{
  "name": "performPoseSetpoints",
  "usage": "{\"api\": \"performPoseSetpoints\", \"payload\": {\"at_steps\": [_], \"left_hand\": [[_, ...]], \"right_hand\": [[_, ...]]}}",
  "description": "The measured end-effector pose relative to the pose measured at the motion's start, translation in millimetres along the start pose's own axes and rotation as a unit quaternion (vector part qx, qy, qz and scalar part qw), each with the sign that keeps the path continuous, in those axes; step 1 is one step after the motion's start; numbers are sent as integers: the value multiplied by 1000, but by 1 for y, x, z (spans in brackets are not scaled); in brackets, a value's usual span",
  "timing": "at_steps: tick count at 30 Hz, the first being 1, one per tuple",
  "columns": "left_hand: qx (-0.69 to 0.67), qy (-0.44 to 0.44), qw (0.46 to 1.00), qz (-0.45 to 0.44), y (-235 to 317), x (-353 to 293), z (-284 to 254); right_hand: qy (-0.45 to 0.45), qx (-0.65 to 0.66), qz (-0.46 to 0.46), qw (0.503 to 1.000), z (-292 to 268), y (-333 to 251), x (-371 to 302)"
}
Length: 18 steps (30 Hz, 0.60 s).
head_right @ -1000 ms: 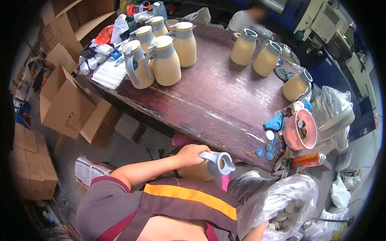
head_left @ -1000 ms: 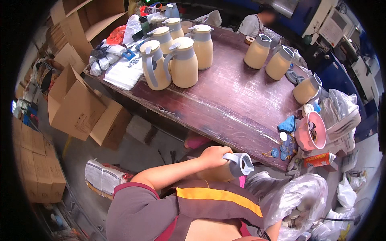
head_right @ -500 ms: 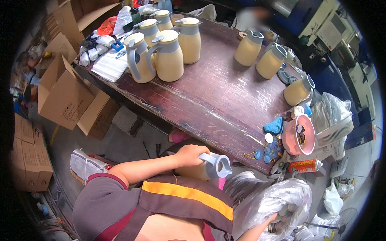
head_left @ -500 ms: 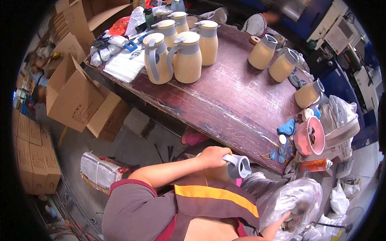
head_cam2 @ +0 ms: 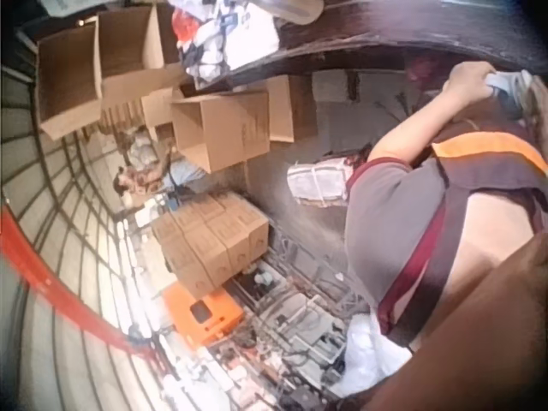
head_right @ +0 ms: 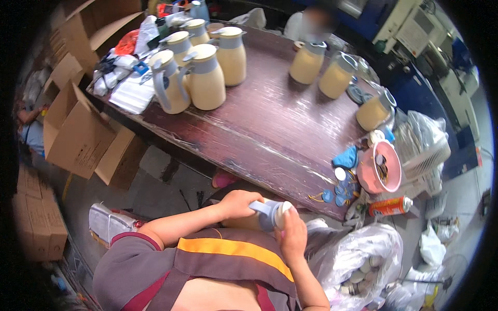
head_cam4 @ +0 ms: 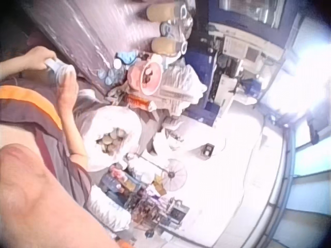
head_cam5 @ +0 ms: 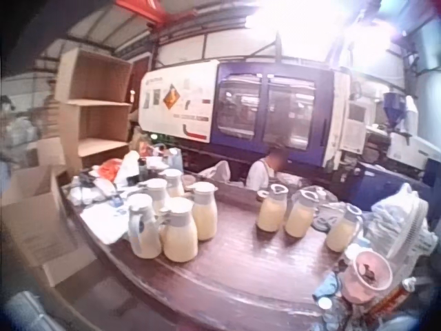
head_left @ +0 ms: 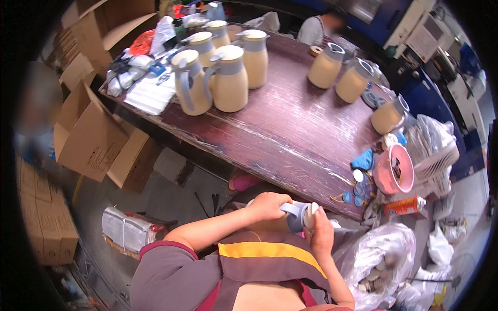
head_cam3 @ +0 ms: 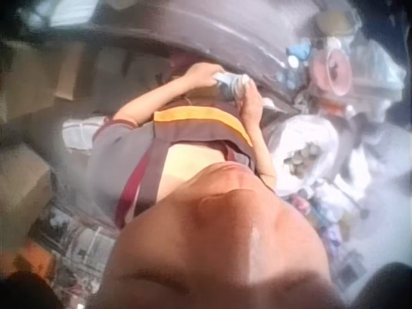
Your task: The person assembles beige pitchers by attaching lids and securing them with rubber bands. They pick up each pitcher, place a lid on top, and then wrap a rubber band around the neck to hold the lid in place. The finished pitchers are placed on the table.
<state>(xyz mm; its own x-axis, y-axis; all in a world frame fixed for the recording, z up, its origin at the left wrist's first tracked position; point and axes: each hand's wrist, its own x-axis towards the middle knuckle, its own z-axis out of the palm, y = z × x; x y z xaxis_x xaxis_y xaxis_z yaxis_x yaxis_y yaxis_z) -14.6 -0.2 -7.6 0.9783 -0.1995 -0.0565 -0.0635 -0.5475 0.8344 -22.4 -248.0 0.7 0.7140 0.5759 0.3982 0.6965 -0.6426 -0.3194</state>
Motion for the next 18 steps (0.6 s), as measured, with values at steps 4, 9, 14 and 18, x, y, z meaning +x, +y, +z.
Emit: {"api": "performPoseSetpoints", "payload": {"at_steps": [4,9,14,18], "left_hand": [[-1,11,1000,-3,-3,-11,-8],[-8,-19,1000,13,-2,-15,-11],[-11,-16,999,39,-11,-8,-1],[-20,-10,999,35,-9,-10,-6]], "right_hand": [[-39,-24,-58,997,-5,-20,17],[-82,110,57,989,-20,-18,41],[-106,84,94,986,-6,-19,45],[-78,43,36,995,-9,-25,50]]}}
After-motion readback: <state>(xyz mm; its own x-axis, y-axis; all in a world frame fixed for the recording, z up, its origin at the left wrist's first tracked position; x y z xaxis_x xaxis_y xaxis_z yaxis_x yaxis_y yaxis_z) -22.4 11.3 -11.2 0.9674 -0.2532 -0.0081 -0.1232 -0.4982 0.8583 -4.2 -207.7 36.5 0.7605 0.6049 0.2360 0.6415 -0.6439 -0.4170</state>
